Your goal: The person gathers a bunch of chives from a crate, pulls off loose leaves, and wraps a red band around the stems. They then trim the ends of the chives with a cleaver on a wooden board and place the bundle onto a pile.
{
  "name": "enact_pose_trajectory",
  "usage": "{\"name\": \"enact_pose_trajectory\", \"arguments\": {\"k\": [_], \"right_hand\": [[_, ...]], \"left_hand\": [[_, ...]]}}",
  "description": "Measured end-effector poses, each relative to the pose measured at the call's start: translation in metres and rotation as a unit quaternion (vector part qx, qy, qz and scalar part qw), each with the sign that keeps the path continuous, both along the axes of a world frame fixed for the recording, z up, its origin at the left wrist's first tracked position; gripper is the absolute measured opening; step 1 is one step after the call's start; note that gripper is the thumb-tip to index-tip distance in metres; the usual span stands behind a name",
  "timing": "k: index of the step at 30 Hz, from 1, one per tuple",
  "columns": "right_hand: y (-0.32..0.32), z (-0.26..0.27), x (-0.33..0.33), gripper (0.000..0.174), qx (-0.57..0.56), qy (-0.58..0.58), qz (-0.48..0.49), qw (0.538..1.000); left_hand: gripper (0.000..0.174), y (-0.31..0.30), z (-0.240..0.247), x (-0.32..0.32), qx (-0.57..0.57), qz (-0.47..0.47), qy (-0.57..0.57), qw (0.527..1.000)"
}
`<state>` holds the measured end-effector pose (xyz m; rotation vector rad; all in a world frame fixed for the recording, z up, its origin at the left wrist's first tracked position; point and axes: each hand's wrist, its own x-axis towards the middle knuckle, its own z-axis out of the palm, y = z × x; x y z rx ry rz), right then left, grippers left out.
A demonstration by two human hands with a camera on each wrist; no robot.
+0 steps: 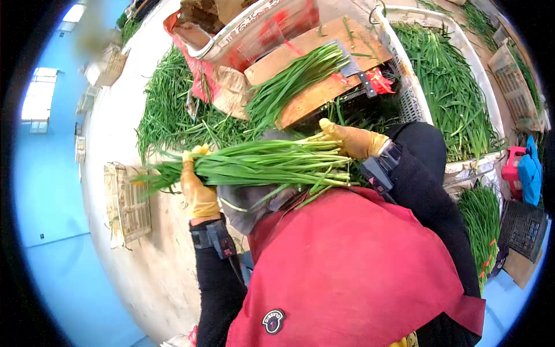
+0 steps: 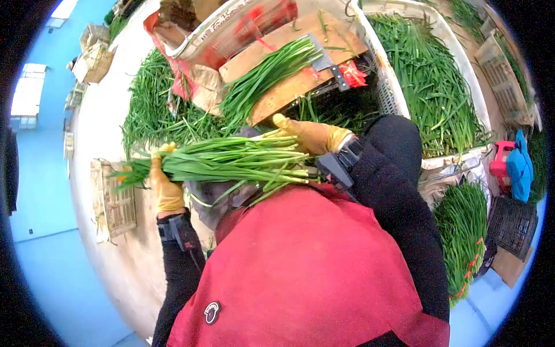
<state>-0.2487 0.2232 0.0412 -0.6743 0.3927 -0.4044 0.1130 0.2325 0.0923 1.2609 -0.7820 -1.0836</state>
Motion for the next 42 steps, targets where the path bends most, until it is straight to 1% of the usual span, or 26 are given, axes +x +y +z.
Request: {"name": "enact_pose_trajectory", "arguments": {"k": [1,3,4,5,7,8,10,12,13,15,18,20,23,24,25,26,27,29,31,33,34,35,37,39,40,42], "right_hand": [[0.006,0.006,-0.001,0.081,-0.006,0.061,-0.016,0.998],[0.011,-0.010,0.011,0.080,-0.002,-0.025,-0.032,0.999],[0.011,-0.015,0.013,0.081,-0.023,0.003,-0.050,0.999],[0.019,-0.019,0.014,0.086,0.035,-0.017,-0.088,0.995],[0.021,-0.034,0.025,0.092,0.046,-0.065,-0.091,0.993],[0.018,-0.041,0.033,0.092,-0.005,-0.068,-0.096,0.993],[0.023,-0.021,0.040,0.078,0.021,-0.037,-0.122,0.992],[0.023,-0.001,0.042,0.071,0.088,-0.013,-0.132,0.987],[0.024,0.000,0.044,0.068,0.091,-0.014,-0.136,0.986],[0.021,-0.001,0.043,0.065,0.062,0.011,-0.102,0.993],[0.018,0.005,0.044,0.061,0.055,-0.005,-0.083,0.995],[0.009,-0.007,0.038,0.054,0.055,0.026,-0.129,0.990],[-0.001,0.018,0.006,0.053,0.005,0.075,-0.151,0.986],[-0.004,0.020,-0.005,0.049,-0.009,0.069,-0.167,0.984],[-0.006,0.022,-0.015,0.044,-0.021,0.107,-0.200,0.974],[-0.009,0.020,-0.024,0.039,-0.086,0.137,-0.230,0.960],[-0.010,0.020,-0.035,0.036,-0.093,0.149,-0.229,0.957],[-0.009,0.011,-0.051,0.033,-0.096,0.214,-0.245,0.941],[-0.001,0.031,-0.050,0.029,-0.081,0.279,-0.175,0.941],[0.009,0.017,-0.033,0.029,-0.094,0.233,-0.157,0.955],[0.011,0.008,-0.021,0.036,-0.110,0.241,-0.121,0.957],[0.018,0.003,-0.010,0.035,-0.141,0.248,-0.112,0.952],[0.021,-0.008,0.018,0.035,-0.108,0.266,-0.038,0.957],[0.021,-0.004,0.037,0.033,-0.099,0.295,0.001,0.950],[0.019,-0.011,0.043,0.037,-0.096,0.274,-0.002,0.957],[0.023,-0.007,0.053,0.043,-0.038,0.184,-0.067,0.980]], "left_hand": [[0.036,0.006,-0.007,0.003,0.033,0.027,0.087,0.995],[0.033,0.020,-0.019,0.009,0.058,0.074,0.120,0.988],[0.033,0.022,-0.025,0.012,0.057,0.110,0.147,0.981],[0.034,0.023,-0.031,0.016,0.054,0.145,0.174,0.972],[0.034,0.031,-0.040,0.026,0.030,0.111,0.175,0.978],[0.034,0.033,-0.044,0.030,0.018,0.093,0.176,0.980],[0.033,0.034,-0.046,0.030,0.004,0.109,0.173,0.979],[0.034,0.032,-0.038,0.020,-0.004,0.148,0.172,0.974],[0.034,0.032,-0.038,0.023,-0.010,0.140,0.168,0.976],[0.034,0.034,-0.037,0.030,-0.023,0.126,0.158,0.979],[0.033,0.036,-0.041,0.038,-0.028,0.145,0.151,0.977],[0.033,0.035,-0.056,0.058,-0.034,0.149,0.194,0.969],[0.032,0.042,-0.042,0.042,0.018,0.216,0.205,0.955],[0.032,0.047,-0.066,0.064,-0.031,0.145,0.274,0.950],[0.032,0.049,-0.063,0.060,-0.018,0.170,0.246,0.954],[0.032,0.052,-0.061,0.053,-0.005,0.195,0.218,0.956],[0.032,0.053,-0.060,0.049,0.008,0.220,0.190,0.957],[0.033,0.056,-0.065,0.053,0.006,0.216,0.203,0.955],[0.033,0.058,-0.060,0.045,0.006,0.224,0.202,0.953],[0.032,0.058,-0.056,0.040,-0.002,0.233,0.201,0.952],[0.032,0.058,-0.053,0.036,0.000,0.240,0.201,0.950],[0.032,0.058,-0.052,0.033,0.002,0.246,0.202,0.948],[0.031,0.061,-0.053,0.033,-0.007,0.230,0.191,0.954],[0.031,0.062,-0.053,0.034,-0.013,0.222,0.186,0.957],[0.032,0.062,-0.051,0.035,-0.013,0.223,0.187,0.957],[0.032,0.063,-0.050,0.036,-0.015,0.222,0.190,0.956]]}}
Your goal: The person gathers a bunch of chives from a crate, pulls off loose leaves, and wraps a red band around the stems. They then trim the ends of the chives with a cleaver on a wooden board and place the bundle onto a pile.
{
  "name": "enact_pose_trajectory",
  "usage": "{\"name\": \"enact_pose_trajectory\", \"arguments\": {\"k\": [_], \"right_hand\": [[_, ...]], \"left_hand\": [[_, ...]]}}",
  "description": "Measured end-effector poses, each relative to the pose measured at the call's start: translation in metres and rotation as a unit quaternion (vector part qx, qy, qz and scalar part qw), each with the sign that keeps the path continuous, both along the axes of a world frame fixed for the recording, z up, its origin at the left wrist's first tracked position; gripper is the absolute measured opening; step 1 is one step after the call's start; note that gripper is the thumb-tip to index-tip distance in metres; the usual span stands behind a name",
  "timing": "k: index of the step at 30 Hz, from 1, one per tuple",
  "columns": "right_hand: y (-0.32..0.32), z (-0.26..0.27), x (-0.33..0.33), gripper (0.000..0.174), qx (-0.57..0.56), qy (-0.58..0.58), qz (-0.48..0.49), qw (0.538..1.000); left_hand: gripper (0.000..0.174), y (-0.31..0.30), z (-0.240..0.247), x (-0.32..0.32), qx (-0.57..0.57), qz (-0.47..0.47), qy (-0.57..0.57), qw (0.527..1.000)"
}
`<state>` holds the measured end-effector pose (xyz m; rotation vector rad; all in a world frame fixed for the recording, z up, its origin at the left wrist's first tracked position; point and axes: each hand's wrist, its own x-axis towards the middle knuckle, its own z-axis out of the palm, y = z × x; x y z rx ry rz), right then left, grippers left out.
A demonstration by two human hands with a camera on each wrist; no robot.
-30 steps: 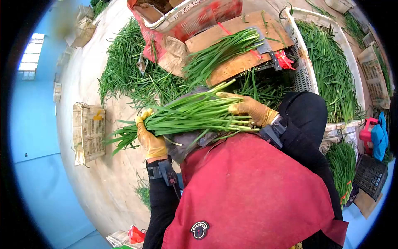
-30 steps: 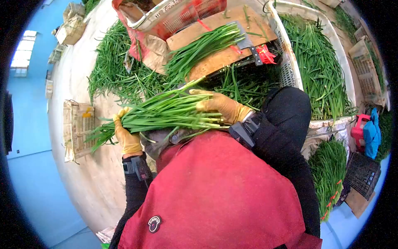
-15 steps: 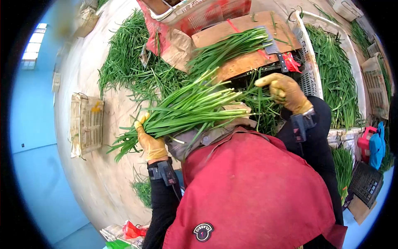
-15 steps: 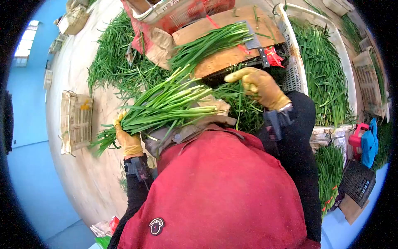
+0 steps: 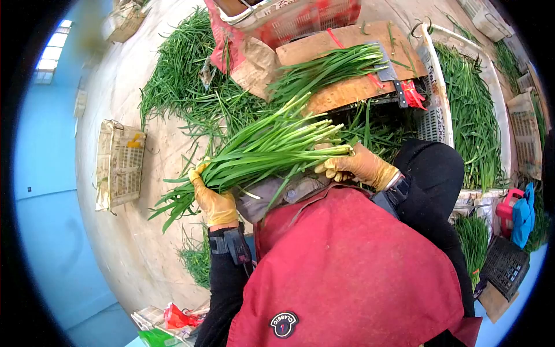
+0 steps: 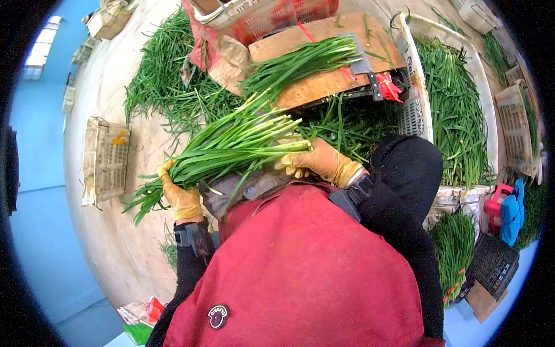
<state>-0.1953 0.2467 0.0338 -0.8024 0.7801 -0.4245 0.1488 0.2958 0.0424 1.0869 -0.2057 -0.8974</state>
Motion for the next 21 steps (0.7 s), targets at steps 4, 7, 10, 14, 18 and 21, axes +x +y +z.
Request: {"name": "enact_pose_trajectory", "arguments": {"k": [4,7,10,14,18,21], "right_hand": [[-0.004,0.002,-0.010,0.063,0.009,-0.051,0.076,0.996],[-0.020,-0.003,-0.027,0.059,-0.044,0.100,0.146,0.983],[-0.027,-0.005,-0.026,0.042,-0.104,0.181,0.132,0.969],[-0.029,0.001,-0.029,0.031,-0.070,0.154,0.118,0.978],[-0.026,0.010,-0.015,0.048,-0.105,0.172,0.137,0.970],[-0.028,0.015,-0.002,0.051,-0.074,0.291,0.148,0.942]], "left_hand": [[0.032,-0.001,0.002,0.003,0.015,0.013,-0.001,1.000],[0.031,-0.002,0.002,0.001,-0.014,0.005,0.009,1.000],[0.031,-0.005,0.003,0.000,-0.017,0.030,0.041,0.999],[0.031,-0.004,0.002,0.001,-0.029,0.025,0.028,0.999],[0.032,-0.004,0.008,-0.003,-0.026,0.013,0.009,1.000],[0.031,-0.002,0.008,-0.003,-0.045,-0.005,0.012,0.999]]}}
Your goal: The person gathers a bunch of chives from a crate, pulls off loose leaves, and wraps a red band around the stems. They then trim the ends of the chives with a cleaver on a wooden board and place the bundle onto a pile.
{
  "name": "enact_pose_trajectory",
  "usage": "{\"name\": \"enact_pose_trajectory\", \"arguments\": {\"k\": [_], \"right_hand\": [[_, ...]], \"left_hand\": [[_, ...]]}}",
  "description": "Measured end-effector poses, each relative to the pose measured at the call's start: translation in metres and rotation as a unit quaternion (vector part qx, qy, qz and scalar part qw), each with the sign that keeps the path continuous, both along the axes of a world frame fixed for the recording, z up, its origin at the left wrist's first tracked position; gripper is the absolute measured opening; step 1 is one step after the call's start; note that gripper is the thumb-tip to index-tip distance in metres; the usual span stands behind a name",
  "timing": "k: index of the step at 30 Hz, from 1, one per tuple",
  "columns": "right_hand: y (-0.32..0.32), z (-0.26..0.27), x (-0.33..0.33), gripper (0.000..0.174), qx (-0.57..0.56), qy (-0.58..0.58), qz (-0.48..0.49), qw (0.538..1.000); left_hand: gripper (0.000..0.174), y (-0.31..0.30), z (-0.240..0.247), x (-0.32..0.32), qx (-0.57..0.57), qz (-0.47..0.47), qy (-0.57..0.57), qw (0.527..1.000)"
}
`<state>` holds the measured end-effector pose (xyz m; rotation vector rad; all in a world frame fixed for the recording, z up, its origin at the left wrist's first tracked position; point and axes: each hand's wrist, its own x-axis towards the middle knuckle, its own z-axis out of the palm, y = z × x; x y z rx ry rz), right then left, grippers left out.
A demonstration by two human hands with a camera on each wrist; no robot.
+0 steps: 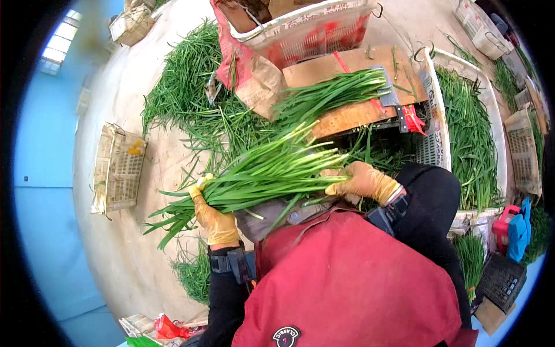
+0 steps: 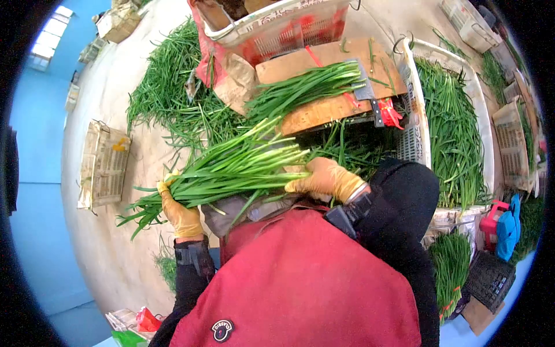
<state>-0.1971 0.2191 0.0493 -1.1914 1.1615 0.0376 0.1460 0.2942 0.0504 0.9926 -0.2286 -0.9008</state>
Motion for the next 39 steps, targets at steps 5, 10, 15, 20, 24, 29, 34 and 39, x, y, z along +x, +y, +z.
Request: {"name": "enact_pose_trajectory", "arguments": {"k": [5,10,15,20,24,29,34,39], "right_hand": [[0.007,-0.004,-0.001,0.046,-0.084,0.035,0.030,0.995],[-0.002,-0.016,-0.025,0.041,-0.307,0.182,0.173,0.918],[-0.017,-0.053,-0.071,0.029,-0.067,-0.080,-0.015,0.994],[-0.007,-0.043,-0.019,0.034,0.129,-0.316,-0.114,0.933],[-0.014,-0.013,0.003,0.034,0.182,-0.297,-0.011,0.937],[-0.011,-0.046,0.016,0.042,-0.235,-0.311,0.007,0.921],[-0.001,-0.048,0.030,0.041,-0.076,-0.337,-0.065,0.936],[-0.001,-0.056,0.026,0.034,-0.227,-0.309,-0.034,0.923]], "left_hand": [[0.029,0.002,-0.003,0.005,-0.017,-0.010,0.038,0.999],[0.028,0.000,-0.011,0.007,-0.026,0.012,0.024,0.999],[0.029,-0.002,-0.012,0.004,-0.007,0.006,0.043,0.999],[0.030,-0.013,-0.022,0.004,0.014,0.015,0.062,0.998],[0.030,-0.019,-0.011,-0.001,0.006,-0.012,0.021,1.000],[0.030,-0.023,-0.016,0.014,-0.066,-0.051,0.061,0.995],[0.030,-0.024,-0.005,0.002,-0.041,-0.034,0.021,0.998],[0.031,-0.022,-0.015,0.008,-0.034,-0.037,0.037,0.998]]}}
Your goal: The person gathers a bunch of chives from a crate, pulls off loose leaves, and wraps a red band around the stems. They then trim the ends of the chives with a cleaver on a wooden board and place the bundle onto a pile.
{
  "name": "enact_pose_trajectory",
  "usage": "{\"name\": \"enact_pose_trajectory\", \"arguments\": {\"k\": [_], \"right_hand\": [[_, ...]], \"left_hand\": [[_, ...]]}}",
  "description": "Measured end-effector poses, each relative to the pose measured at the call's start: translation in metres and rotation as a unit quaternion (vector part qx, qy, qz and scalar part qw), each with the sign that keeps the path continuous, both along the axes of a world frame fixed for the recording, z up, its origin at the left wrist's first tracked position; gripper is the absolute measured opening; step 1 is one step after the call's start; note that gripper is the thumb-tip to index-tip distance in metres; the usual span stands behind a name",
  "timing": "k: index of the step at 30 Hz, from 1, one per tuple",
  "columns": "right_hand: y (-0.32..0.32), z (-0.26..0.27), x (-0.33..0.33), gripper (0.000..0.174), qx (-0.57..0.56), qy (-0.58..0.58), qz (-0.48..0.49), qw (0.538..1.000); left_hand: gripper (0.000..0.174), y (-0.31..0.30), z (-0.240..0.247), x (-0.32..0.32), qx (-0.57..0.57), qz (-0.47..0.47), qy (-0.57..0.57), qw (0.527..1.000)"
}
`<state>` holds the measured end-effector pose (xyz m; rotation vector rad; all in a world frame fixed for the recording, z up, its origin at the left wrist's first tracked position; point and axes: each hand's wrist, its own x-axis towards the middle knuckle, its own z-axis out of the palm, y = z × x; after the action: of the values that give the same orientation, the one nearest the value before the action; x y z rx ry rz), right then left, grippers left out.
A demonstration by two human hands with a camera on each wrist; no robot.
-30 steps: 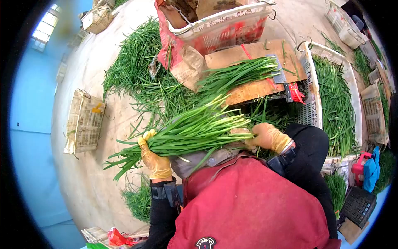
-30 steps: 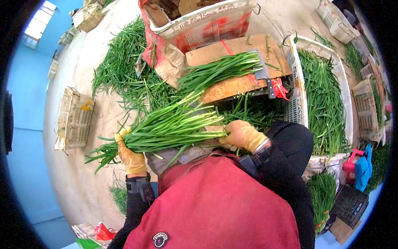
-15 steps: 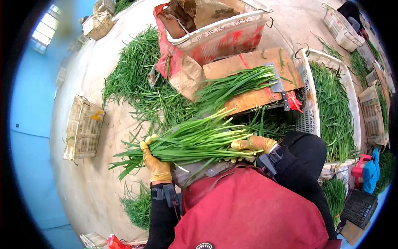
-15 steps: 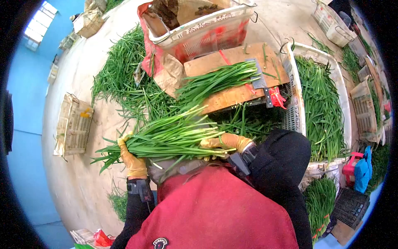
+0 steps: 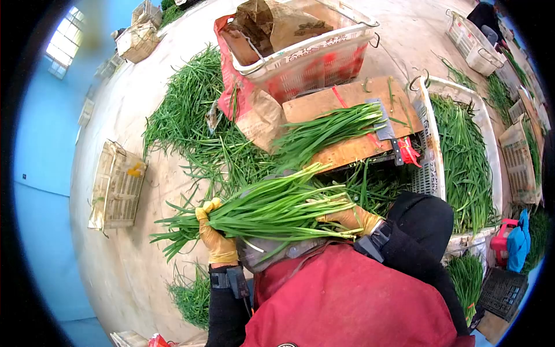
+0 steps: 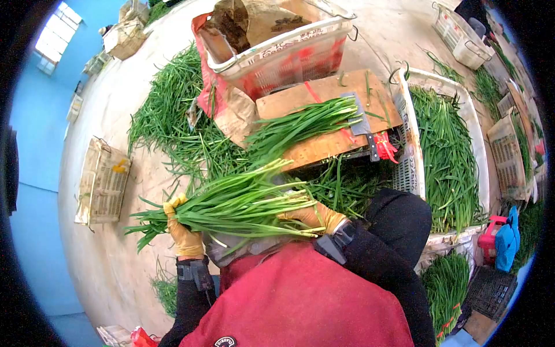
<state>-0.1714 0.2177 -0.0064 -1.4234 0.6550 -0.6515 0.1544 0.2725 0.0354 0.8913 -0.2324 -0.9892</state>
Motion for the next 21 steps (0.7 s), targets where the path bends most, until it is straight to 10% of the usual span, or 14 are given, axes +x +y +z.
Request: {"name": "enact_pose_trajectory", "arguments": {"k": [5,8,14,16,19,21], "right_hand": [[-0.007,-0.003,0.005,0.024,0.007,0.082,-0.072,0.994],[-0.008,-0.038,-0.004,0.024,-0.454,0.283,-0.067,0.842],[-0.020,-0.052,-0.087,0.026,-0.047,0.265,-0.051,0.962],[-0.020,-0.048,-0.108,0.021,0.224,0.277,-0.153,0.922],[-0.021,-0.037,-0.132,0.031,0.060,0.563,-0.021,0.824],[-0.022,-0.035,-0.131,0.037,0.120,0.465,0.035,0.877]], "left_hand": [[0.032,0.003,-0.006,-0.004,0.014,-0.006,-0.013,1.000],[0.032,0.003,-0.007,-0.001,0.019,0.013,0.018,1.000],[0.031,0.004,-0.011,0.001,0.006,0.024,0.007,1.000],[0.030,0.007,-0.014,0.006,-0.002,0.022,0.001,1.000],[0.030,0.007,-0.014,0.007,-0.004,0.026,0.003,1.000],[0.030,0.007,-0.011,0.006,0.008,0.041,0.015,0.999]]}}
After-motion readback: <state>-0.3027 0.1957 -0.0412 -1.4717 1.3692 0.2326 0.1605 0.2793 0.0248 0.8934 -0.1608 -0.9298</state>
